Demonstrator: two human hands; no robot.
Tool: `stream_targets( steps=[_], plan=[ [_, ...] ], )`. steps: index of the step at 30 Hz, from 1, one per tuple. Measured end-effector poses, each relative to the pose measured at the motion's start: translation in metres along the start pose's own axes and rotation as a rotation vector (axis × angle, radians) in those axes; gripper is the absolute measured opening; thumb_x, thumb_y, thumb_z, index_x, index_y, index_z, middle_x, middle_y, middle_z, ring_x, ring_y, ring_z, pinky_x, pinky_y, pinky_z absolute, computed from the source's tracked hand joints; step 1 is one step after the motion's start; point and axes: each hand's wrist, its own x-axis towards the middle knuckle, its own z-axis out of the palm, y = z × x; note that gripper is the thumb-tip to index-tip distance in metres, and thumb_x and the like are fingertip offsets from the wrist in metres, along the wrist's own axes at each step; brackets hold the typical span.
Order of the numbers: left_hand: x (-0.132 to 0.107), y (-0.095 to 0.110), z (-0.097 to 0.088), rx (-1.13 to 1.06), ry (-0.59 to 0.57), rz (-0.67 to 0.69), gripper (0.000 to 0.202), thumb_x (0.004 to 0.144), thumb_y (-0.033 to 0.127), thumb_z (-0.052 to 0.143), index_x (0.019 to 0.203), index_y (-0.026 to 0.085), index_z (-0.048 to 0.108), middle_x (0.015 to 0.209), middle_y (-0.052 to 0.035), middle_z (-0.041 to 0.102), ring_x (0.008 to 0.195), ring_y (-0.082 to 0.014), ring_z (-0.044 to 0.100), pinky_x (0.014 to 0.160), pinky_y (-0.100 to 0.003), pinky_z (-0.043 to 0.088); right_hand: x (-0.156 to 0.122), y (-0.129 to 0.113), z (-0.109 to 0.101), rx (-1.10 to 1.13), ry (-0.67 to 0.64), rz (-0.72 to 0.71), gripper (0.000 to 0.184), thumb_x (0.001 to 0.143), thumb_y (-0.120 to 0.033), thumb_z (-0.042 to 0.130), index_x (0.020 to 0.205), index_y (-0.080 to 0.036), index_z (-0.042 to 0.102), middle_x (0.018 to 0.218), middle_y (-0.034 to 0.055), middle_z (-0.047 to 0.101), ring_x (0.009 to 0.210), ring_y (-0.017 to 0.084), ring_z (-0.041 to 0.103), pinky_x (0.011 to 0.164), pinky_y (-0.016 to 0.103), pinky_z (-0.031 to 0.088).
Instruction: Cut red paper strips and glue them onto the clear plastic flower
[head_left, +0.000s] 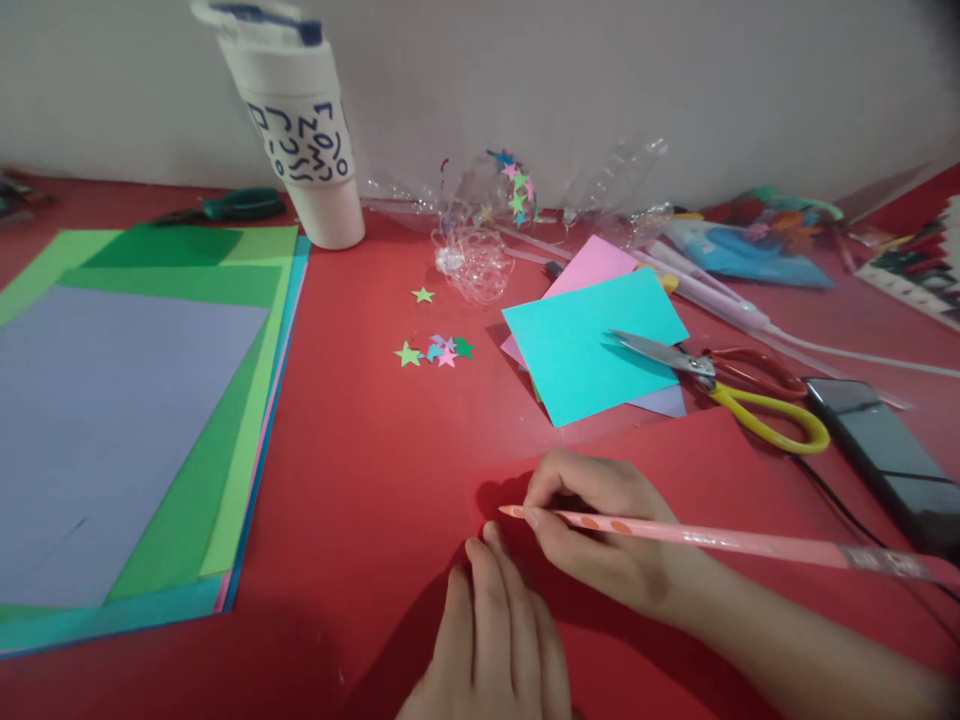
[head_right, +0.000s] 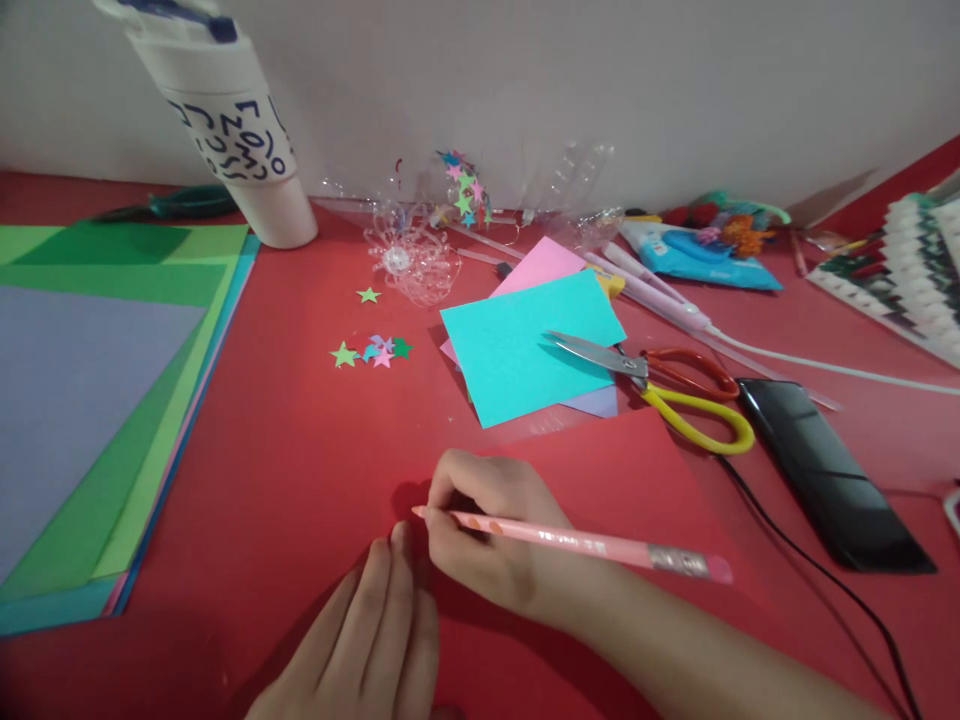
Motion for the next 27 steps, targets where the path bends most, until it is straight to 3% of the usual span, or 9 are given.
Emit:
stream_targets(
  steps=[11,14,19,23,25,27],
  plan=[
    [0.001,0.001,-0.001,0.006,-0.004,-0.017,0.033,0.093,0.025,0.033,0.094,0.009,0.062,0.094,-0.0126,0.076,0.086,-0.0251,0.069,0.08,-0.037,0.043,0.001,-0.002,0.0,0.003,-0.018,-0.033,0.015,0.074,-0.013,0.049,0.061,-0.02,0.047,0.05,-0.006,0.05,0.045,0.006,0.042,0.042,0.016,0.031],
    [0.002,0.0,-0.002,0.009,-0.002,-0.021,0.035,0.094,0.024,0.031,0.094,0.009,0.062,0.092,-0.0127,0.076,0.085,-0.0245,0.069,0.079,-0.037,0.043,0.002,-0.001,-0.004,0.098,-0.019,0.046,0.015,0.075,-0.016,0.05,0.061,-0.02,0.047,0.053,-0.0048,0.053,0.047,0.008,0.046,0.042,0.017,0.035],
    [0.003,0.0,-0.002,0.019,0.0,-0.015,0.038,0.094,0.026,0.032,0.099,0.005,0.063,0.095,-0.0151,0.075,0.086,-0.0251,0.068,0.079,-0.038,0.043,0.005,0.006,-0.013,0.396,-0.006,0.226,0.022,0.091,-0.032,0.041,0.073,-0.022,0.049,0.054,-0.0056,0.054,0.044,0.008,0.048,0.04,0.018,0.039],
    [0.002,0.0,-0.003,0.005,-0.024,-0.02,0.039,0.094,0.033,0.036,0.1,0.006,0.064,0.097,-0.0149,0.075,0.088,-0.0258,0.067,0.08,-0.038,0.042,0.01,0.01,-0.016,0.213,0.007,0.063,0.015,0.087,-0.024,0.052,0.073,-0.021,0.056,0.064,-0.0031,0.058,0.055,0.009,0.055,0.05,0.019,0.043],
    [0.001,0.001,-0.004,-0.012,-0.05,-0.04,0.041,0.092,0.04,0.041,0.101,0.008,0.066,0.1,-0.0142,0.074,0.091,-0.0261,0.067,0.08,-0.037,0.042,0.014,0.011,-0.018,0.113,0.05,-0.054,0.009,0.086,-0.021,0.053,0.083,-0.021,0.061,0.079,0.0002,0.064,0.067,0.011,0.06,0.06,0.021,0.047],
    [0.001,0.002,-0.006,-0.035,-0.077,-0.064,0.047,0.089,0.05,0.046,0.102,0.01,0.067,0.102,-0.0138,0.074,0.094,-0.0266,0.066,0.08,-0.037,0.041,0.016,0.012,-0.021,0.017,0.084,-0.148,0.015,0.088,-0.02,0.049,0.093,-0.021,0.063,0.092,0.0035,0.068,0.08,0.014,0.064,0.07,0.024,0.05]
  ],
)
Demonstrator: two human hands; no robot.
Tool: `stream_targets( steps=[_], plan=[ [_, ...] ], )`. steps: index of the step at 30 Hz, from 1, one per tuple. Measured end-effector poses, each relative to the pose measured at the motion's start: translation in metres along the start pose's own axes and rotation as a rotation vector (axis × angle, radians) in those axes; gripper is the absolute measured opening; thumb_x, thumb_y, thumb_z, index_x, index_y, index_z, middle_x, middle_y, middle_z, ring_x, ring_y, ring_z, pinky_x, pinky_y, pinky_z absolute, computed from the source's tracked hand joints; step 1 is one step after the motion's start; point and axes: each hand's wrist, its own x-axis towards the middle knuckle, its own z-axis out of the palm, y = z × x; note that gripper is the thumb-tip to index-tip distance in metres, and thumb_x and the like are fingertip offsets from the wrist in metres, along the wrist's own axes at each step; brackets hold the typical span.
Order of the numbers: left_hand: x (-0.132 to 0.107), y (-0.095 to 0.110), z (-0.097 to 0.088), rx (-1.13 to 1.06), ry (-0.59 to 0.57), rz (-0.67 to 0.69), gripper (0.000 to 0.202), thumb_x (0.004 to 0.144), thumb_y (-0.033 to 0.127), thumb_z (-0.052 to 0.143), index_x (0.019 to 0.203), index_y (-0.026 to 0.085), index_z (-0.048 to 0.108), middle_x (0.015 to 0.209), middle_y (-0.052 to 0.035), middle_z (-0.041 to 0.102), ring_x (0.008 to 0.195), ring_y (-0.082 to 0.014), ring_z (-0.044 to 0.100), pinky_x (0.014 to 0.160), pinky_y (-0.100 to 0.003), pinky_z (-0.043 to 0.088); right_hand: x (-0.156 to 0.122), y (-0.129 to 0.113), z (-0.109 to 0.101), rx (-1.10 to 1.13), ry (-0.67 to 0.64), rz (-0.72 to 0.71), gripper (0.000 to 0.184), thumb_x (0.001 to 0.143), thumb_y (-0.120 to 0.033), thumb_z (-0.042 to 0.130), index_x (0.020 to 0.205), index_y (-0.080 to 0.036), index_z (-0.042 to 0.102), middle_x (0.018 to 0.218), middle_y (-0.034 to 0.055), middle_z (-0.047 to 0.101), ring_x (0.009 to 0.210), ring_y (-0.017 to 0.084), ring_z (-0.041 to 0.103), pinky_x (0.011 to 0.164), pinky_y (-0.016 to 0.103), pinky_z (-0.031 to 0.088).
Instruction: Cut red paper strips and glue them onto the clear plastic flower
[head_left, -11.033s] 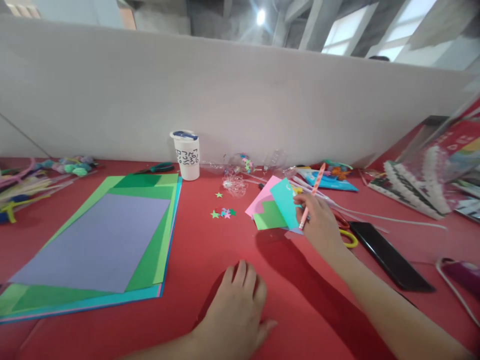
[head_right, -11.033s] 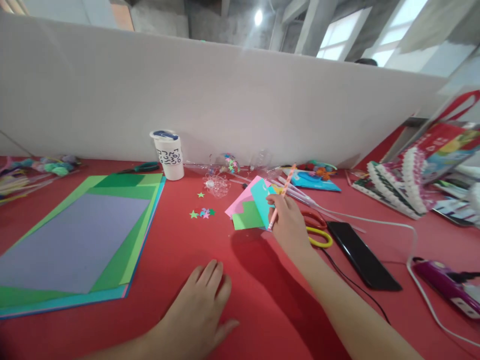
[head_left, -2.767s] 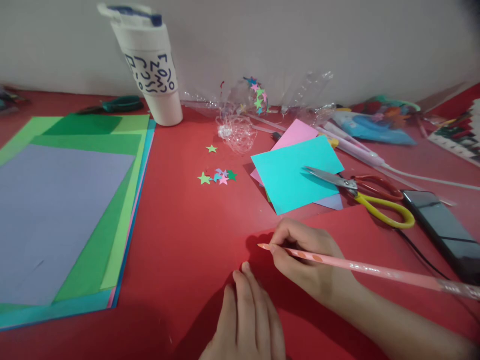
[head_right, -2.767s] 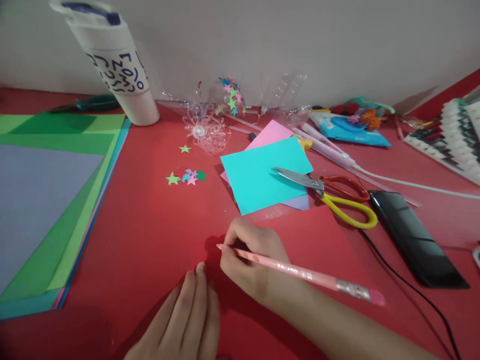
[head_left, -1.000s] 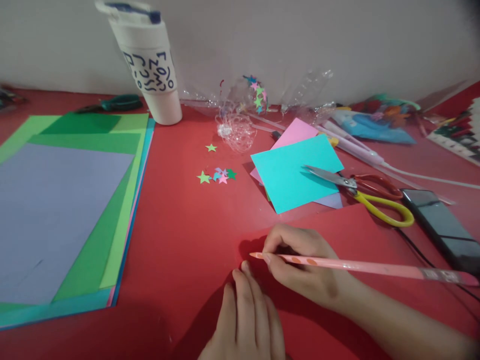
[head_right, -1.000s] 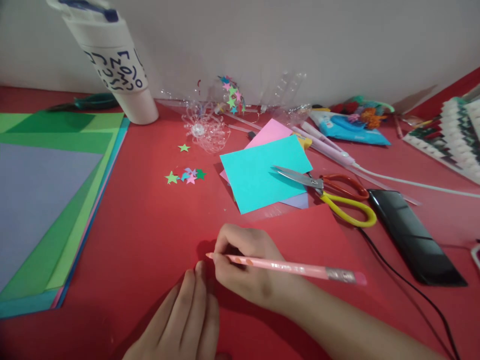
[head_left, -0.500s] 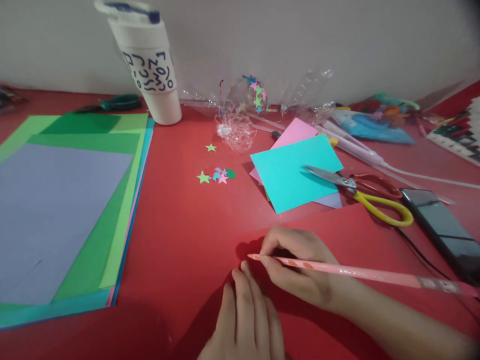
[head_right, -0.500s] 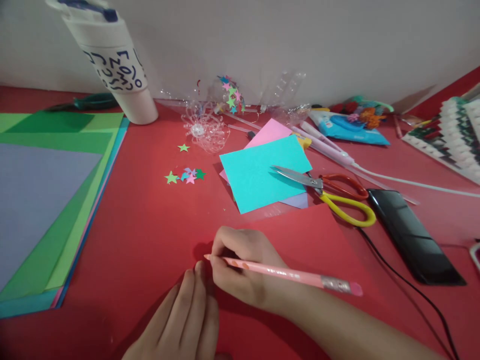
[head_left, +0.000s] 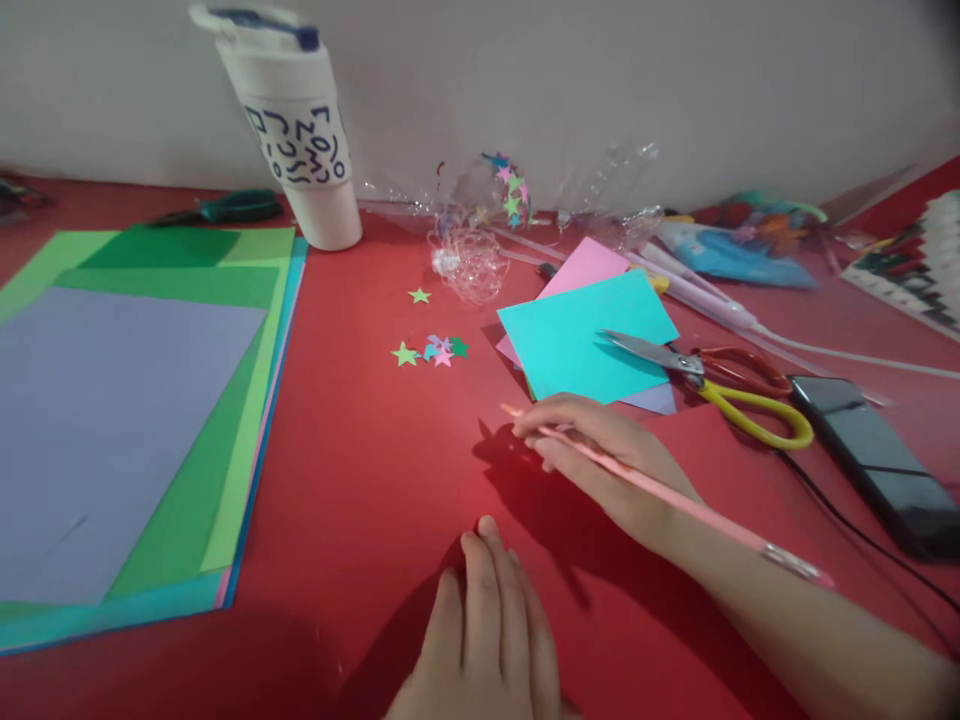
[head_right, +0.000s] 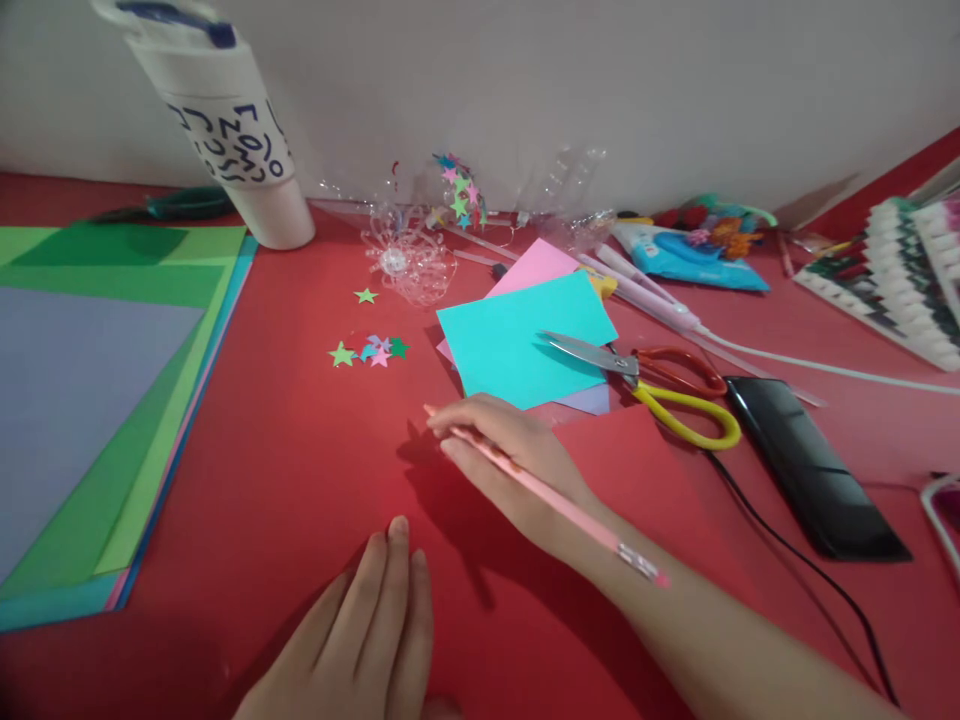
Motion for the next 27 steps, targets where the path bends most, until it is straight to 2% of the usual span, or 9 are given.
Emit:
stream_targets(
  steps=[6,9,11,14,16,19,23,25,27],
  plan=[
    [0.004,-0.002,-0.012,-0.021,-0.131,-0.106,0.078,0.067,0.078,0.049,0.104,0.014,0.072,0.108,-0.0165,0.071,0.101,-0.0322,0.065,0.094,-0.041,0.035,-0.001,0.003,0.0,-0.279,-0.048,-0.144,0.018,0.089,-0.015,0.048,0.099,-0.022,0.061,0.096,0.0057,0.07,0.092,0.019,0.064,0.081,0.033,0.05],
    [0.007,-0.008,-0.018,-0.02,-0.225,-0.183,0.083,0.068,0.078,0.049,0.114,0.011,0.068,0.116,-0.0238,0.065,0.11,-0.039,0.06,0.099,-0.046,0.034,-0.011,0.003,0.003,-0.319,-0.102,-0.183,0.021,0.089,-0.017,0.049,0.108,-0.021,0.057,0.105,0.0075,0.068,0.097,0.02,0.062,0.083,0.035,0.05],
    [0.008,-0.012,-0.019,-0.044,-0.248,-0.179,0.083,0.072,0.076,0.047,0.118,0.009,0.066,0.12,-0.0276,0.062,0.114,-0.0424,0.057,0.098,-0.051,0.036,-0.02,-0.001,0.004,-0.343,-0.131,-0.187,0.023,0.09,-0.019,0.049,0.111,-0.021,0.056,0.107,0.0085,0.066,0.099,0.02,0.061,0.082,0.034,0.05],
    [0.007,-0.015,-0.018,-0.081,-0.246,-0.172,0.085,0.072,0.076,0.045,0.118,0.008,0.065,0.121,-0.0299,0.06,0.117,-0.045,0.053,0.096,-0.055,0.039,-0.036,-0.012,0.004,-0.404,-0.147,-0.172,0.02,0.091,-0.019,0.047,0.107,-0.018,0.059,0.1,0.0096,0.067,0.092,0.021,0.062,0.078,0.034,0.05],
    [0.006,-0.014,-0.016,-0.096,-0.229,-0.191,0.08,0.071,0.073,0.051,0.116,0.009,0.067,0.121,-0.0273,0.061,0.12,-0.0437,0.051,0.096,-0.055,0.039,-0.042,-0.021,0.001,-0.42,-0.16,-0.174,0.02,0.092,-0.021,0.045,0.102,-0.016,0.062,0.089,0.0094,0.068,0.081,0.021,0.062,0.071,0.033,0.049],
    [0.006,-0.01,-0.016,-0.087,-0.186,-0.175,0.069,0.071,0.065,0.06,0.112,0.01,0.069,0.12,-0.0224,0.064,0.118,-0.039,0.054,0.096,-0.05,0.042,-0.04,-0.029,-0.004,-0.27,-0.116,-0.041,0.026,0.093,-0.027,0.041,0.089,-0.017,0.064,0.072,0.0052,0.064,0.067,0.018,0.06,0.06,0.029,0.046],
    [0.007,-0.005,-0.019,-0.038,-0.236,-0.149,0.068,0.074,0.063,0.058,0.115,0.009,0.067,0.122,-0.0215,0.063,0.113,-0.0348,0.058,0.086,-0.042,0.048,-0.017,-0.027,-0.003,0.203,-0.151,0.268,0.016,0.087,-0.026,0.044,0.092,-0.021,0.058,0.056,-0.0046,0.055,0.05,0.011,0.051,0.048,0.022,0.039],
    [0.008,-0.004,-0.02,-0.025,-0.253,-0.152,0.068,0.074,0.065,0.057,0.116,0.012,0.067,0.123,-0.0202,0.063,0.113,-0.0345,0.057,0.084,-0.04,0.049,-0.007,-0.024,0.002,0.287,-0.187,0.301,0.012,0.076,-0.024,0.051,0.086,-0.02,0.057,0.062,-0.0037,0.057,0.053,0.011,0.05,0.049,0.021,0.038],
    [0.009,-0.004,-0.018,-0.018,-0.234,-0.147,0.07,0.072,0.068,0.057,0.114,0.013,0.068,0.122,-0.0193,0.064,0.11,-0.0346,0.059,0.083,-0.04,0.049,-0.001,-0.021,0.009,0.259,-0.165,0.289,0.006,0.07,-0.023,0.053,0.073,-0.019,0.055,0.064,-0.0024,0.056,0.055,0.01,0.049,0.049,0.021,0.036]
  ],
)
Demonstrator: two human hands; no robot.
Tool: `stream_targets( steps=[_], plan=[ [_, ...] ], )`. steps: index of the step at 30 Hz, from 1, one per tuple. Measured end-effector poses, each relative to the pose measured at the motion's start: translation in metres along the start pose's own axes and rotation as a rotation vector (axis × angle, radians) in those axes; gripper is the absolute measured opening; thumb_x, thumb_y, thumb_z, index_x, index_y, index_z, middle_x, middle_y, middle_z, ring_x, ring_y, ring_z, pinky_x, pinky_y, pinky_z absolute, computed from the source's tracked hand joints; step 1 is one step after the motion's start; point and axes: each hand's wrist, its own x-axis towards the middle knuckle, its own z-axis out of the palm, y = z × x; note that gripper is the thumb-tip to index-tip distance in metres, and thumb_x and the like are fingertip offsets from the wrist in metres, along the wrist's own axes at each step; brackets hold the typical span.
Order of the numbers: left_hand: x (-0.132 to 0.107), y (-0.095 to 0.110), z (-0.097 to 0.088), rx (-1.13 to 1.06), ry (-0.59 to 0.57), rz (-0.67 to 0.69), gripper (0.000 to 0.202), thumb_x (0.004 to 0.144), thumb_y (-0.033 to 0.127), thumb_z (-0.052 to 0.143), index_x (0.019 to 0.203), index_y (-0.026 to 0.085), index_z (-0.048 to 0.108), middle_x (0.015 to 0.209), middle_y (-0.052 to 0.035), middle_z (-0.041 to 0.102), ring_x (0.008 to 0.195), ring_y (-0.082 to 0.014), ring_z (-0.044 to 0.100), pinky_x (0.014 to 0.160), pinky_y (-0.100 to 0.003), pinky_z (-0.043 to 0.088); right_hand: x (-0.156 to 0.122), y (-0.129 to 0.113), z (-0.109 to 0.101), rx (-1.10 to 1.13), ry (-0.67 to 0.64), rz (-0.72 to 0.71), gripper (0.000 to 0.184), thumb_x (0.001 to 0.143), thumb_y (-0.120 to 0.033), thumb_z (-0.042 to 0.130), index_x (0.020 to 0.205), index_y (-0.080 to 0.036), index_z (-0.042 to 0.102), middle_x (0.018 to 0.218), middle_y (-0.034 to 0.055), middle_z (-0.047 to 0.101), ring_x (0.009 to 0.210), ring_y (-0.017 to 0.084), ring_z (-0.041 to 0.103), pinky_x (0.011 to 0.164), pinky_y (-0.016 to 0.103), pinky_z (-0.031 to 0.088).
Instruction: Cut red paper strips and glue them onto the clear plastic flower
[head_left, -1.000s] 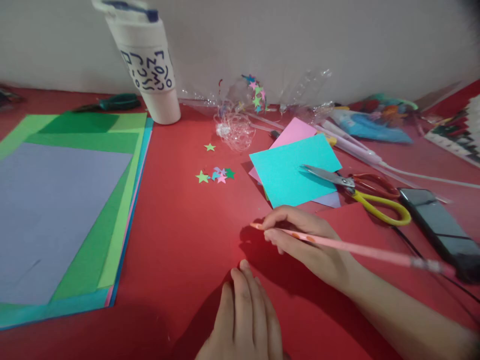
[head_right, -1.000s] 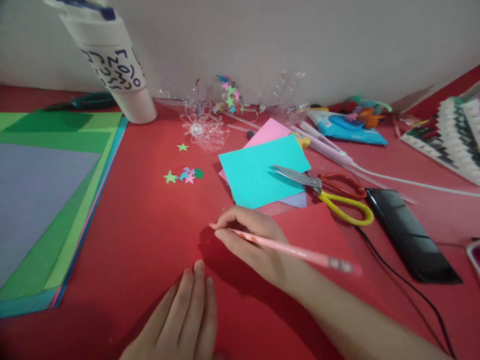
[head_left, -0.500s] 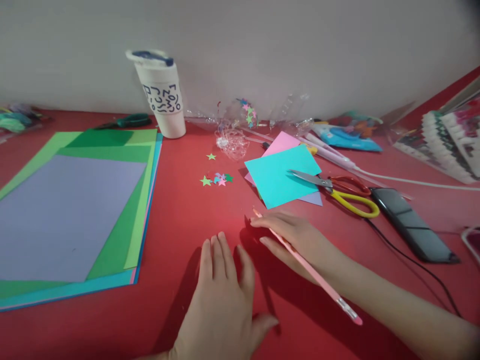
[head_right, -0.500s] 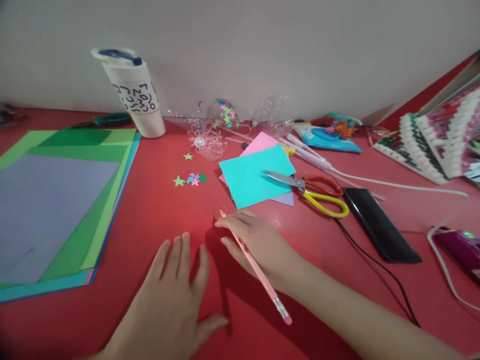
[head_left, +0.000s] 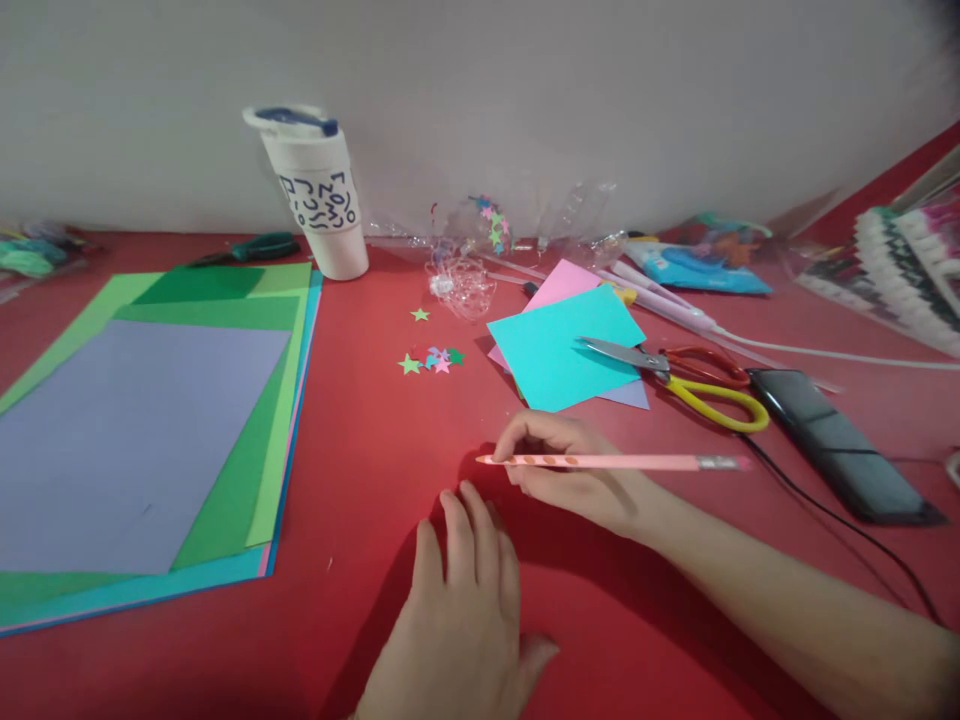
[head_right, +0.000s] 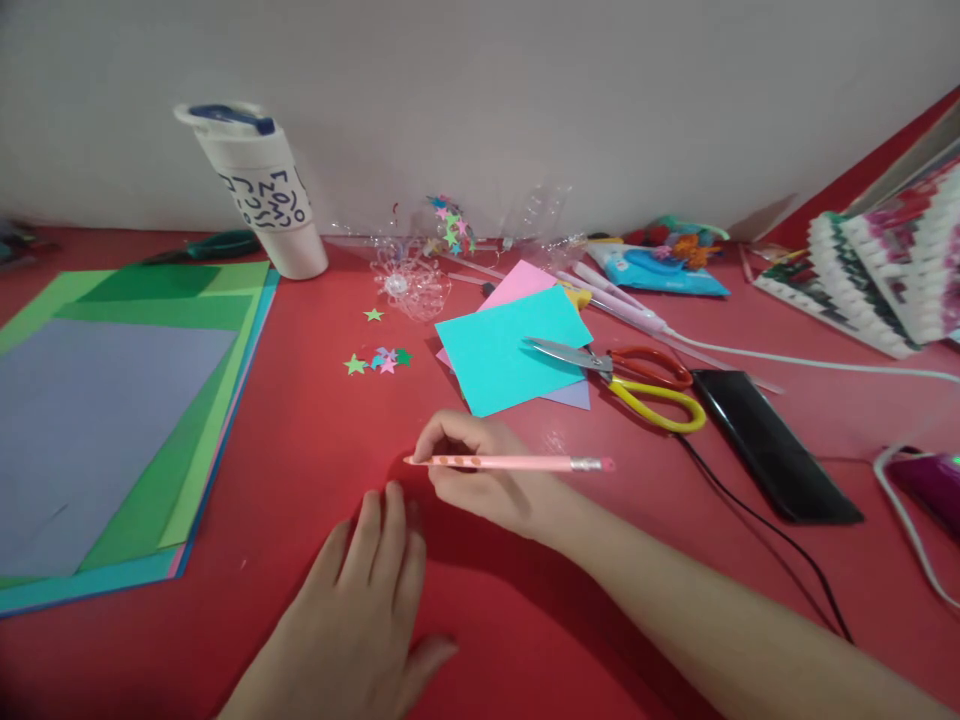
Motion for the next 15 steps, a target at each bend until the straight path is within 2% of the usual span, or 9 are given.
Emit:
stream_targets(
  steps=[4,8,15],
  plan=[
    [0.002,0.001,0.004,0.034,0.042,0.013,0.075,0.067,0.072,0.057,0.11,0.013,0.07,0.12,-0.018,0.065,0.105,-0.0347,0.062,0.08,-0.041,0.048,0.004,0.008,0.008,-0.043,0.067,-0.059,0.006,0.07,-0.019,0.048,0.065,-0.02,0.05,0.055,-0.0054,0.049,0.048,0.008,0.042,0.043,0.019,0.031],
    [0.001,0.0,0.008,0.088,0.065,0.055,0.075,0.069,0.074,0.052,0.11,0.013,0.07,0.116,-0.0153,0.068,0.104,-0.0327,0.062,0.081,-0.04,0.045,0.005,0.013,0.01,-0.132,0.089,-0.133,0.01,0.072,-0.016,0.047,0.062,-0.02,0.049,0.053,-0.0055,0.052,0.047,0.008,0.045,0.043,0.018,0.033],
    [-0.002,0.001,0.015,0.137,0.089,0.065,0.078,0.069,0.078,0.046,0.111,0.016,0.07,0.115,-0.0119,0.069,0.105,-0.0318,0.06,0.083,-0.042,0.04,0.006,0.009,0.009,-0.182,0.107,-0.1,0.013,0.072,-0.017,0.046,0.06,-0.02,0.05,0.049,-0.0042,0.053,0.044,0.008,0.046,0.042,0.019,0.034]
  ],
)
